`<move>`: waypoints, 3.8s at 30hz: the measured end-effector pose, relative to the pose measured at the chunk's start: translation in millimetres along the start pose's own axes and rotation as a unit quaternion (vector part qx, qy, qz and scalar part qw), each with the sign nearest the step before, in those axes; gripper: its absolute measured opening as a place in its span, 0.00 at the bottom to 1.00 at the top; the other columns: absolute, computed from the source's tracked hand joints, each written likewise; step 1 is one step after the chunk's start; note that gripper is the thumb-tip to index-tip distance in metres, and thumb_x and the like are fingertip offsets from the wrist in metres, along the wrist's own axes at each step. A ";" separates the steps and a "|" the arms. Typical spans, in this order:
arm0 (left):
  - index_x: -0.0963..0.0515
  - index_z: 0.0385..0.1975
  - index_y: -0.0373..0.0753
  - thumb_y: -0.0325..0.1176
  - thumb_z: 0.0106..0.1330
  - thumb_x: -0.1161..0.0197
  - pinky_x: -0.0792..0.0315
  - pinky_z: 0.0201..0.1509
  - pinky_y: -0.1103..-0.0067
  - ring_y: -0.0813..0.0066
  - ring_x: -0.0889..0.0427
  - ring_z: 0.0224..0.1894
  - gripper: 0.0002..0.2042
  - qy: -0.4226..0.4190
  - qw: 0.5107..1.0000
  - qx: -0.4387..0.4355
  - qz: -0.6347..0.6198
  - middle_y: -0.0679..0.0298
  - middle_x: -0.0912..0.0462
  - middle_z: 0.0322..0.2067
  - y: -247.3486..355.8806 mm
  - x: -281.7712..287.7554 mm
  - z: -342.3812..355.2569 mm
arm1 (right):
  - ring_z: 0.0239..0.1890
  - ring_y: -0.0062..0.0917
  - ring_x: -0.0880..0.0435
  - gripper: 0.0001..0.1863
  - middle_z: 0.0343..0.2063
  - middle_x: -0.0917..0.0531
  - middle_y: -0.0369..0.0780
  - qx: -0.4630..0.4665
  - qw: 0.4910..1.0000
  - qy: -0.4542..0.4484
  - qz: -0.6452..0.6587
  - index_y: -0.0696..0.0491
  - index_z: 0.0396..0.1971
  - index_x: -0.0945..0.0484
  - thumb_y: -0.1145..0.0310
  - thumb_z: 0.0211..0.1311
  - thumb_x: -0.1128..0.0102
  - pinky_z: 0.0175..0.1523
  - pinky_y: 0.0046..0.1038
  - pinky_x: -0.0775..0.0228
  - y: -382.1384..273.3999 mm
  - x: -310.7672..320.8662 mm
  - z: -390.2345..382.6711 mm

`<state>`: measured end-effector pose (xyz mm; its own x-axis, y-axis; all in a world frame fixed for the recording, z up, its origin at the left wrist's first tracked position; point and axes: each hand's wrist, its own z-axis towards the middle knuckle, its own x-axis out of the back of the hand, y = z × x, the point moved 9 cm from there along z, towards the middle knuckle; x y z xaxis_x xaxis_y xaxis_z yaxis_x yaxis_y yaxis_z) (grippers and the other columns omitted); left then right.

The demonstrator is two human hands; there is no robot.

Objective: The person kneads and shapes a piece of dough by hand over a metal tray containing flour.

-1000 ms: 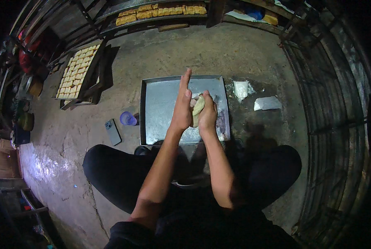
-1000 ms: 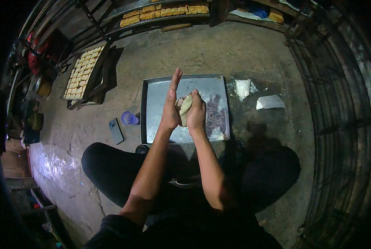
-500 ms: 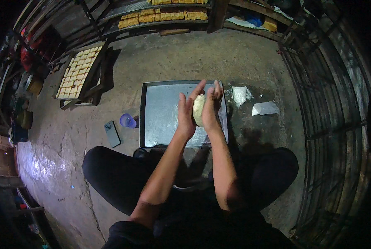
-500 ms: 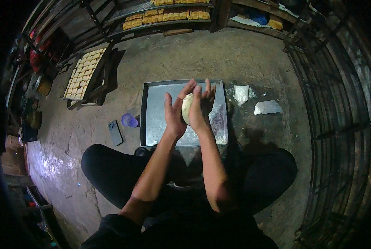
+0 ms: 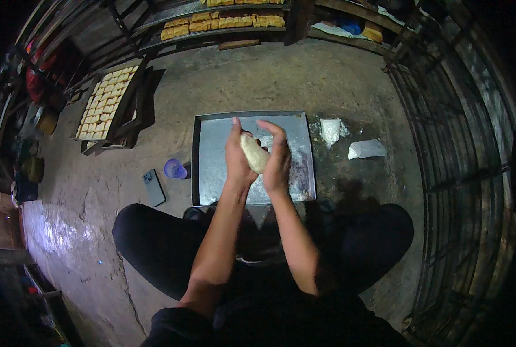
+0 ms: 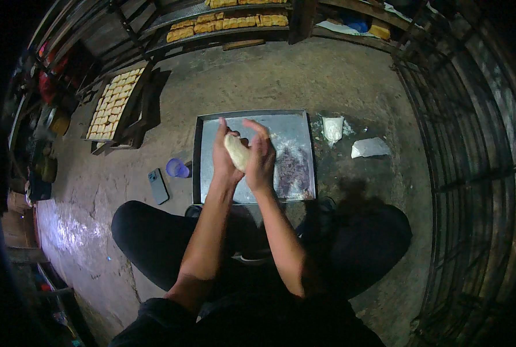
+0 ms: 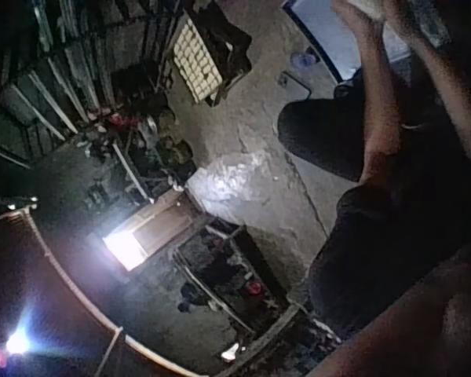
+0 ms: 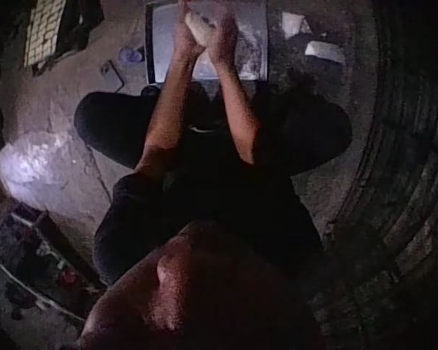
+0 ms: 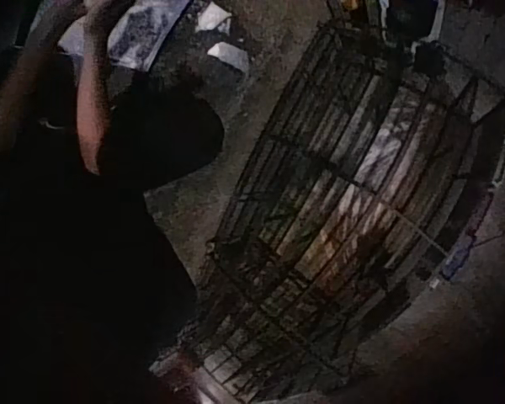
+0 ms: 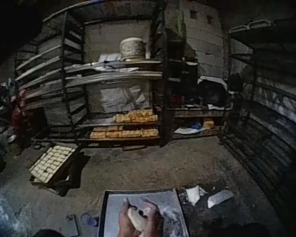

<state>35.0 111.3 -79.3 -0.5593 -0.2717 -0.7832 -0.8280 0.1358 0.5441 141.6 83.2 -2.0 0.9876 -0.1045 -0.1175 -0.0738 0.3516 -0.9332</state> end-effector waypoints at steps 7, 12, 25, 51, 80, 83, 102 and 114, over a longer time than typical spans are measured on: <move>0.28 0.56 0.43 0.69 0.71 0.61 0.24 0.51 0.71 0.66 0.20 0.47 0.34 -0.105 0.990 0.090 -0.030 0.60 0.22 0.45 -16.9 -28.6 -16.9 | 0.59 0.42 0.23 0.32 0.51 0.19 0.50 0.237 0.963 -0.031 -0.123 0.59 0.45 0.18 0.43 0.69 0.54 0.69 0.45 0.45 -43.5 -17.2 -4.8; 0.38 0.64 0.39 0.73 0.68 0.64 0.28 0.57 0.73 0.68 0.23 0.50 0.41 -0.053 0.998 0.026 0.024 0.60 0.24 0.46 -16.1 -10.8 -15.8 | 0.39 0.36 0.13 0.24 0.30 0.14 0.45 0.161 0.985 0.003 -0.066 0.59 0.21 0.17 0.59 0.72 0.51 0.50 0.33 0.25 -37.6 -8.7 3.2; 0.45 0.73 0.43 0.80 0.60 0.71 0.50 0.75 0.63 0.53 0.43 0.73 0.51 -0.141 0.986 0.016 0.090 0.50 0.46 0.73 3.6 -40.5 -17.4 | 0.17 0.28 0.28 0.40 0.08 0.30 0.39 -0.217 0.866 -0.045 0.448 0.48 0.02 0.40 0.38 0.72 0.70 0.33 0.26 0.34 11.9 -15.4 1.4; 0.19 0.35 0.33 0.57 0.75 0.55 0.28 0.44 0.79 0.77 0.21 0.36 0.29 -0.132 0.943 -0.050 0.302 0.63 0.18 0.32 -6.5 -50.4 -30.0 | 0.55 0.30 0.28 0.32 0.51 0.29 0.47 -0.161 0.963 0.188 0.106 0.59 0.58 0.36 0.43 0.75 0.61 0.62 0.33 0.38 38.2 41.1 16.2; 0.32 0.28 0.35 0.53 0.79 0.66 0.33 0.35 0.73 0.72 0.33 0.27 0.27 0.056 0.896 -0.174 0.405 0.59 0.28 0.25 4.9 -23.5 -16.8 | 0.30 0.38 0.15 0.23 0.26 0.16 0.46 -0.071 0.971 0.203 -0.102 0.60 0.31 0.18 0.55 0.74 0.53 0.39 0.36 0.26 42.3 34.1 -1.0; 0.33 0.19 0.32 0.48 0.80 0.64 0.36 0.28 0.67 0.69 0.36 0.22 0.30 0.052 0.802 -0.248 0.541 0.55 0.32 0.15 9.5 -35.5 -24.3 | 0.20 0.35 0.20 0.26 0.18 0.20 0.50 -0.110 0.967 0.167 -0.160 0.61 0.23 0.21 0.53 0.73 0.50 0.30 0.36 0.31 46.2 46.5 -0.4; 0.29 0.15 0.31 0.50 0.77 0.57 0.39 0.26 0.68 0.72 0.33 0.17 0.31 0.131 0.817 -0.201 0.525 0.61 0.28 0.14 50.2 57.7 31.1 | 0.19 0.49 0.21 0.22 0.17 0.23 0.53 -0.011 0.978 -0.015 -0.209 0.60 0.20 0.23 0.59 0.69 0.46 0.26 0.42 0.33 33.4 -15.4 -10.6; 0.24 0.41 0.35 0.73 0.68 0.70 0.32 0.30 0.76 0.70 0.26 0.22 0.42 0.000 0.990 -0.004 0.144 0.62 0.24 0.18 33.3 22.4 25.0 | 0.16 0.27 0.28 0.27 0.13 0.27 0.46 -0.040 0.984 0.054 -0.166 0.60 0.19 0.26 0.55 0.74 0.49 0.26 0.35 0.37 21.0 4.2 -4.5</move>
<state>-6.2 133.5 -86.2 -0.7714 -0.2238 -0.5957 -0.6345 0.1997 0.7466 143.5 85.9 -23.6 0.9387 -0.3013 0.1676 0.2360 0.2071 -0.9494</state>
